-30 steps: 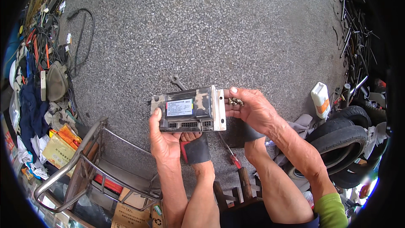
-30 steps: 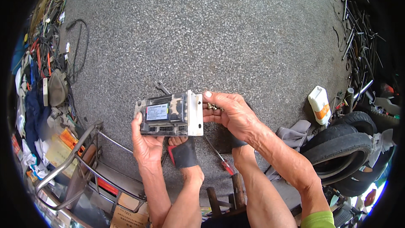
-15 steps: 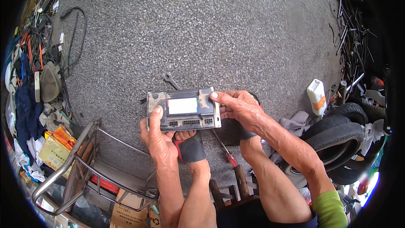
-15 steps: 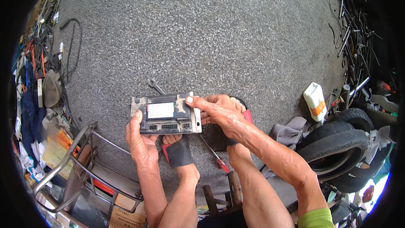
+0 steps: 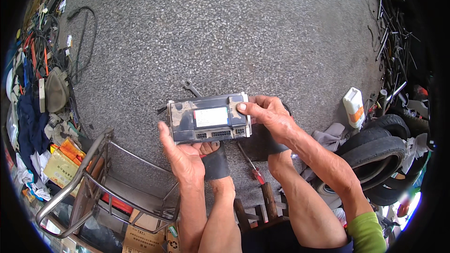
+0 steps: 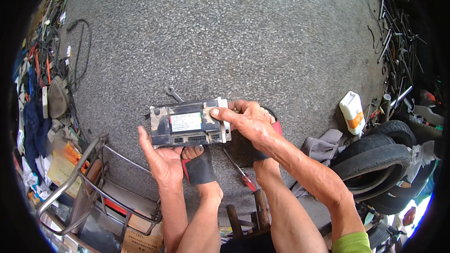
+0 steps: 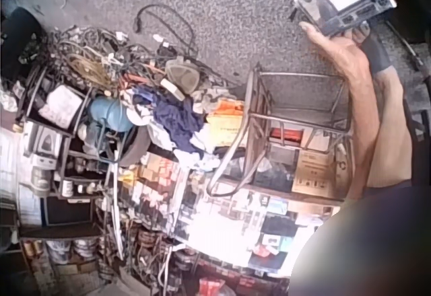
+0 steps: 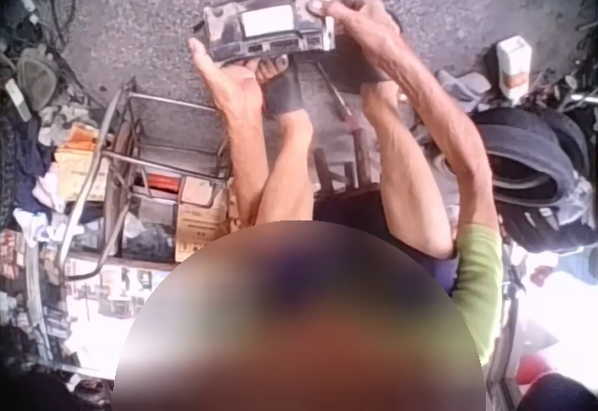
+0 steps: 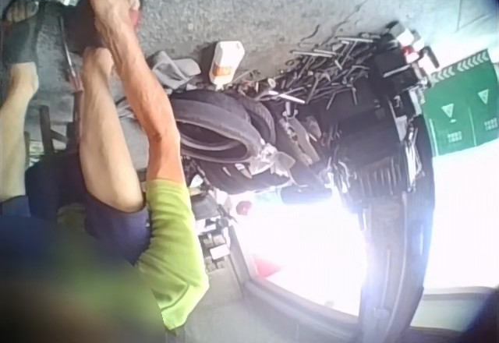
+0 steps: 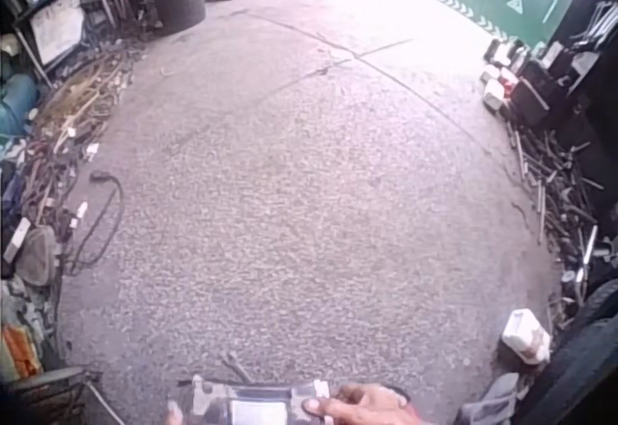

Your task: The person sits on the floor and uses a screwdriver and wrench to disassemble and reassemble a small electronic device. They remove screws, separate the casing, inspect internal components, and then reattach the casing and screws.

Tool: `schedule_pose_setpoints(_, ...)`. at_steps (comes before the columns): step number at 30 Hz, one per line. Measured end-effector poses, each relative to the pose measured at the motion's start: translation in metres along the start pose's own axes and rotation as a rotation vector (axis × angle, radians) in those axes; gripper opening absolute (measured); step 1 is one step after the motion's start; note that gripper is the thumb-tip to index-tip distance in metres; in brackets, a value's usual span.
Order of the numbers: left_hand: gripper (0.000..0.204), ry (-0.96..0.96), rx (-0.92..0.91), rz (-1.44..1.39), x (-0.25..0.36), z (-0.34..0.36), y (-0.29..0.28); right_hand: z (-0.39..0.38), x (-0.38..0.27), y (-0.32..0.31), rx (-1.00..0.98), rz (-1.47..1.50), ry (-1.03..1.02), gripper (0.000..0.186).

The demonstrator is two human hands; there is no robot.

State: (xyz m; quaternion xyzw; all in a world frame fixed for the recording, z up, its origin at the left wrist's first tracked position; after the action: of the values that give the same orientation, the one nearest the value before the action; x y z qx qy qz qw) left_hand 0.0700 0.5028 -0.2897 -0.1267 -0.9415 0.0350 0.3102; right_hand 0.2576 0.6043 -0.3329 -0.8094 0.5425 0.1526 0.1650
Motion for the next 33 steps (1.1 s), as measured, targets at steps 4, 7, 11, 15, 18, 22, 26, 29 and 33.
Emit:
schedule_pose_setpoints(4, 0.078, -0.006, -0.039, -0.055, 0.002, -0.001, 0.001, 0.002, -0.003, -0.003, -0.020, 0.065, -0.099, 0.061)
schedule_pose_setpoints(7, 0.080, -0.006, -0.096, -0.049, 0.005, -0.002, 0.001, 0.000, -0.007, -0.006, -0.049, 0.120, -0.099, 0.060)
schedule_pose_setpoints(11, 0.081, 0.014, -0.097, -0.050, 0.003, 0.002, 0.000, 0.000, -0.006, -0.006, -0.037, 0.187, -0.065, 0.057)
schedule_pose_setpoints(15, 0.078, 0.024, -0.083, 0.004, 0.005, 0.003, 0.001, 0.004, -0.004, -0.006, -0.011, 0.224, -0.041, 0.054)
schedule_pose_setpoints(18, 0.069, 0.066, -0.128, 0.071, 0.009, 0.004, 0.000, 0.004, -0.005, -0.008, -0.017, 0.209, -0.040, 0.051)
schedule_pose_setpoints(22, 0.051, 0.231, -0.259, 0.256, 0.011, 0.008, -0.005, 0.001, -0.010, -0.009, -0.002, 0.170, -0.084, 0.046)
schedule_pose_setpoints(26, 0.041, 0.058, -0.272, 0.268, 0.007, 0.001, -0.004, -0.004, -0.027, -0.009, 0.039, 0.078, -0.085, 0.045)
schedule_pose_setpoints(29, 0.037, 0.024, -0.245, 0.245, 0.001, 0.006, -0.009, -0.006, -0.033, -0.009, 0.029, 0.040, -0.043, 0.051)
schedule_pose_setpoints(33, 0.046, 0.010, -0.233, 0.098, -0.006, 0.023, -0.019, -0.002, -0.023, -0.010, -0.041, 0.142, -0.057, 0.064)
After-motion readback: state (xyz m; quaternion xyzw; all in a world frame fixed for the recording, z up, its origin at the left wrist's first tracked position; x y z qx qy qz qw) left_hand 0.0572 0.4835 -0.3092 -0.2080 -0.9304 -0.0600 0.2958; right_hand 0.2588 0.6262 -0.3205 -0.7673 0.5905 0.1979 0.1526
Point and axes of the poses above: each hand's wrist, its own z-axis towards the middle knuckle, its own y-axis out of the palm, x = y × z, the point moved 2 cm from there along z, towards the middle knuckle, and after that the axes turned 14 degrees about x, right-handed, at the moved point
